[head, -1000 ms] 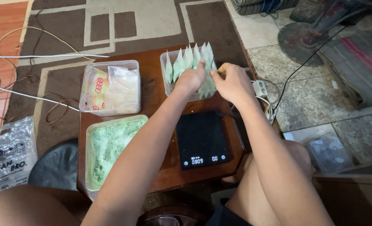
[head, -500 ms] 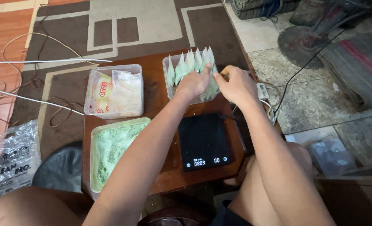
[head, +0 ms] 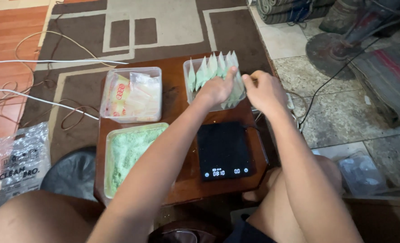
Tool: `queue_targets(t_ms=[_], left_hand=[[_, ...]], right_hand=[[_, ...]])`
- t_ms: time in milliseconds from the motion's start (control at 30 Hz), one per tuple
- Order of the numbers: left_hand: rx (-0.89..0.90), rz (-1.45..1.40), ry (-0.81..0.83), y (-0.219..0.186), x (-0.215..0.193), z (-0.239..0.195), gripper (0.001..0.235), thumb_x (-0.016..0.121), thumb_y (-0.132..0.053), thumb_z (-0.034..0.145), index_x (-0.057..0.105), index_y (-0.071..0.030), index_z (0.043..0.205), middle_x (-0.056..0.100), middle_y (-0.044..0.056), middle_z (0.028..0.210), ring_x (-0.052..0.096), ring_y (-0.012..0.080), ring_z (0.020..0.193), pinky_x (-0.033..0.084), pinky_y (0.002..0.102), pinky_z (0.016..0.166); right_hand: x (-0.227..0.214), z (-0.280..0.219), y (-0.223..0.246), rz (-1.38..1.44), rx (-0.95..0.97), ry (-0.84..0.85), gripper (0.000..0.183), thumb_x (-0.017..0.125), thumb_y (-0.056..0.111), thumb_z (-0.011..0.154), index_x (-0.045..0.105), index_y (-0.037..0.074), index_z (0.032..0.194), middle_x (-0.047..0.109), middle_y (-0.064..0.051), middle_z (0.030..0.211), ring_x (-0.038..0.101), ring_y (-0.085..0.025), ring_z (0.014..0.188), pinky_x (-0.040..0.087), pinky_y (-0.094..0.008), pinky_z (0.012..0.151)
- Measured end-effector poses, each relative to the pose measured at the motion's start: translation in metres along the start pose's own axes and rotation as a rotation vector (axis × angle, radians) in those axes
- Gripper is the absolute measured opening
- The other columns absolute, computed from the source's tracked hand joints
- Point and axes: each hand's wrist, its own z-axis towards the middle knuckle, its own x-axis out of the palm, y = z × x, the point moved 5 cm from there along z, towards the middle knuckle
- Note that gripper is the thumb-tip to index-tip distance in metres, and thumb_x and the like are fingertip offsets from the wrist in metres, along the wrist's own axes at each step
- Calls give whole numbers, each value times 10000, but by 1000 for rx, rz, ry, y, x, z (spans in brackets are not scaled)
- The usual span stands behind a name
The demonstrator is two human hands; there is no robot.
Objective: Manually portioning green powder into small plastic bags and weighing them on a digital scale.
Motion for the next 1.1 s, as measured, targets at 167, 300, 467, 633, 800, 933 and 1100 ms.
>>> queue_targets(t_ms=[167,300,467,633,800,933,1100], left_hand=[[208,138,-332,19,-54,-23,536,376,-393,969,647,-38,1266,690,231,1229,632,431,1211,494,564,1039],[101,319,-566,105,-115,-37,265,683,-229,914,688,-220,1178,724,124,1147,681,371,1140,559,523,969],[-59,379,-565,215,-131,-5,323,814,-208,807,733,-162,1116,734,98,1081,711,306,1092,588,465,914],[-151,450,-501,207,-121,-6,394,704,-386,931,694,-41,1122,718,178,1086,694,369,1004,590,487,781],[-308,582,-495,224,-109,34,644,751,-369,845,530,-73,1372,605,170,1300,583,331,1242,598,462,861],[-243,667,-655,226,-108,37,251,569,-84,916,653,-100,1152,713,136,1085,655,326,1082,542,414,858],[-217,380,-663,229,-114,12,201,635,-288,983,708,-105,1022,746,123,995,723,349,929,556,464,722]], right_hand=[[-12,-7,-32,41,-29,-175,406,561,432,1063,760,106,926,731,-141,841,696,-418,981,507,-517,838],[-10,-23,-53,409,-145,-263,223,682,269,1044,725,60,980,727,-115,856,718,-293,905,534,-412,848],[-18,-105,9,573,-332,-138,467,681,-13,929,540,-54,1372,598,-292,1302,649,-396,1123,535,-470,930],[-7,-210,44,588,-396,-3,234,621,161,958,682,85,1170,682,-45,1166,667,-151,1063,508,-277,921],[32,-271,45,747,-472,116,187,679,120,858,760,57,1014,721,-72,1084,725,-148,879,601,-243,759],[69,-289,34,798,-354,163,179,682,125,849,790,67,980,744,-67,1030,718,-143,813,572,-254,756],[101,-296,21,862,-216,328,207,709,240,848,814,86,938,759,-23,949,740,-113,772,556,-226,692]])
